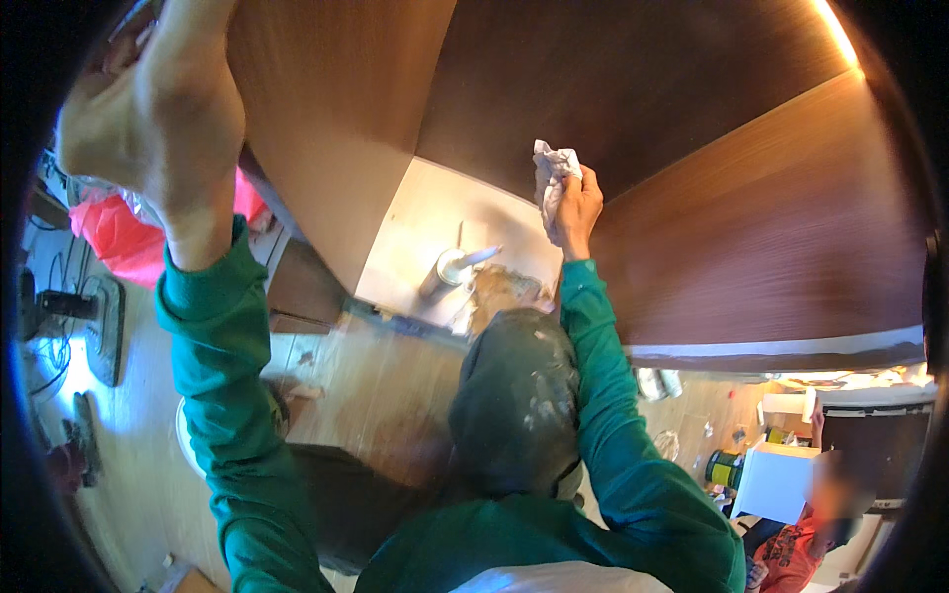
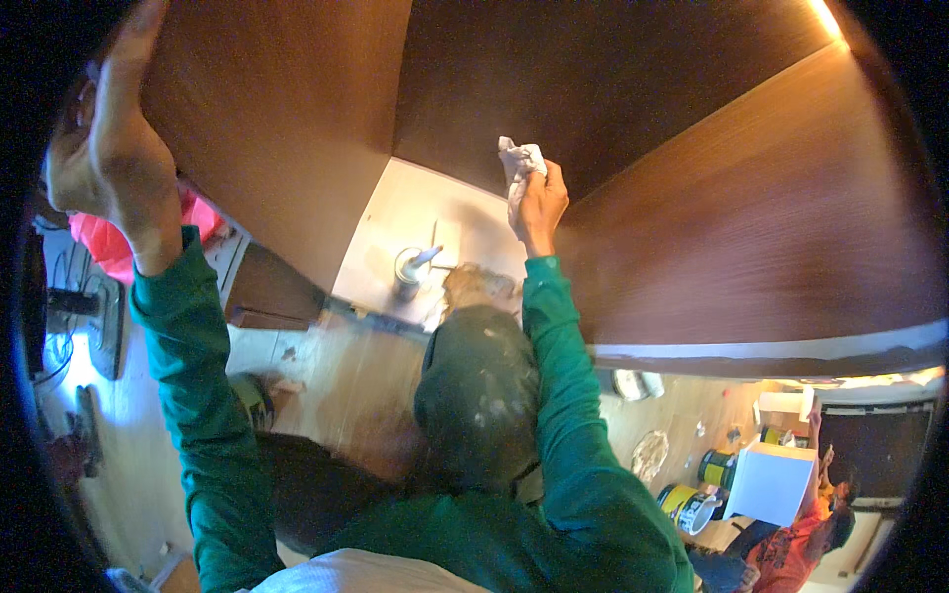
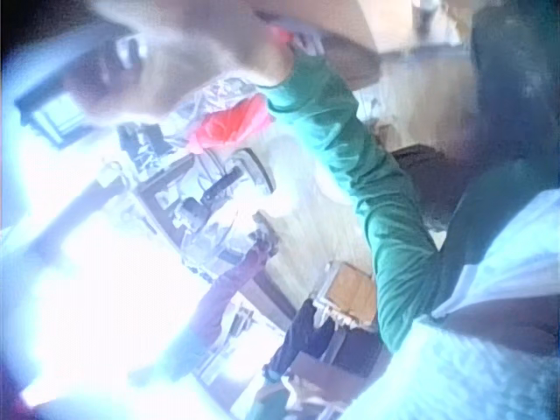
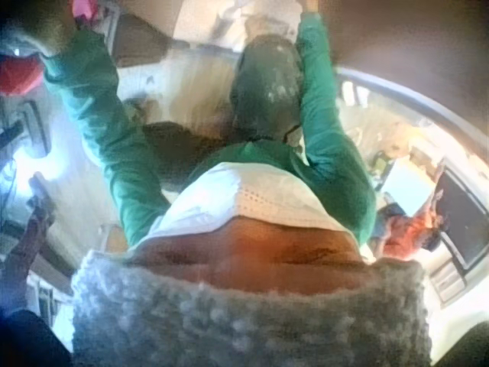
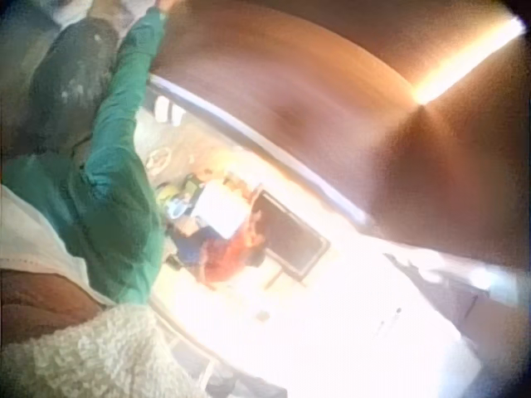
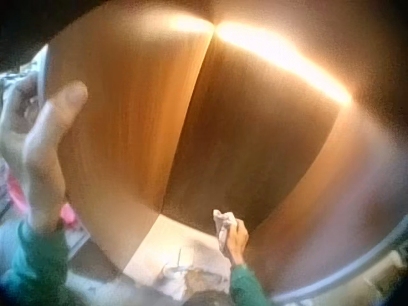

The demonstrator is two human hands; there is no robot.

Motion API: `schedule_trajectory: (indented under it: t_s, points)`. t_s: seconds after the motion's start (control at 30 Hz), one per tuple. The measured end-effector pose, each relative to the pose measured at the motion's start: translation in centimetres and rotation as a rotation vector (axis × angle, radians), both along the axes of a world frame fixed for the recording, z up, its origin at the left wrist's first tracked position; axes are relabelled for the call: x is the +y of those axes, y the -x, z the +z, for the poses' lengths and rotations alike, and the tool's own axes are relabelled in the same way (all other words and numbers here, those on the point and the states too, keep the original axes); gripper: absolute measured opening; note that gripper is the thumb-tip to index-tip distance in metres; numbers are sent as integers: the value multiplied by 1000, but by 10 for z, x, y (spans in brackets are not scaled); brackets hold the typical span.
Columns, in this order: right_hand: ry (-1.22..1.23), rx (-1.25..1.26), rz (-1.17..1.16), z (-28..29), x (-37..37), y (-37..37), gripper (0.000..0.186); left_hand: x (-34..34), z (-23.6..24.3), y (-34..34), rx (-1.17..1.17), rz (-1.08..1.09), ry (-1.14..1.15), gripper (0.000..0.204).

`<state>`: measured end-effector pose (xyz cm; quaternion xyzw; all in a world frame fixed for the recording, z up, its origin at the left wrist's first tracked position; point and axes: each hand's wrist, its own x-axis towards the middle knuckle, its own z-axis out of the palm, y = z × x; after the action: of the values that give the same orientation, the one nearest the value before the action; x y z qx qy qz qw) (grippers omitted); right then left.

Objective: The person is installing small hardware components into a wooden cabinet. They are seen handling small metal pieces and applying adhesive from a tube to secure them in place.

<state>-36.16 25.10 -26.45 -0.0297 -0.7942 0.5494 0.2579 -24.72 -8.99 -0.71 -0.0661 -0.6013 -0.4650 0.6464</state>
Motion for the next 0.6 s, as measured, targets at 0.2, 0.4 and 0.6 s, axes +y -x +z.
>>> schedule_trajectory:
  t_s: [0.2,0.4,0.6]
  points:
    - [286,232,377,140,-19,7,19,5,-2,6,129,132,6,55]
    - [60,563,597,263,-91,-30,31,3,2,-2,124,115,39,58]
    - [5,798,560,315,-145,-50,31,0,3,-8,124,153,68,59]
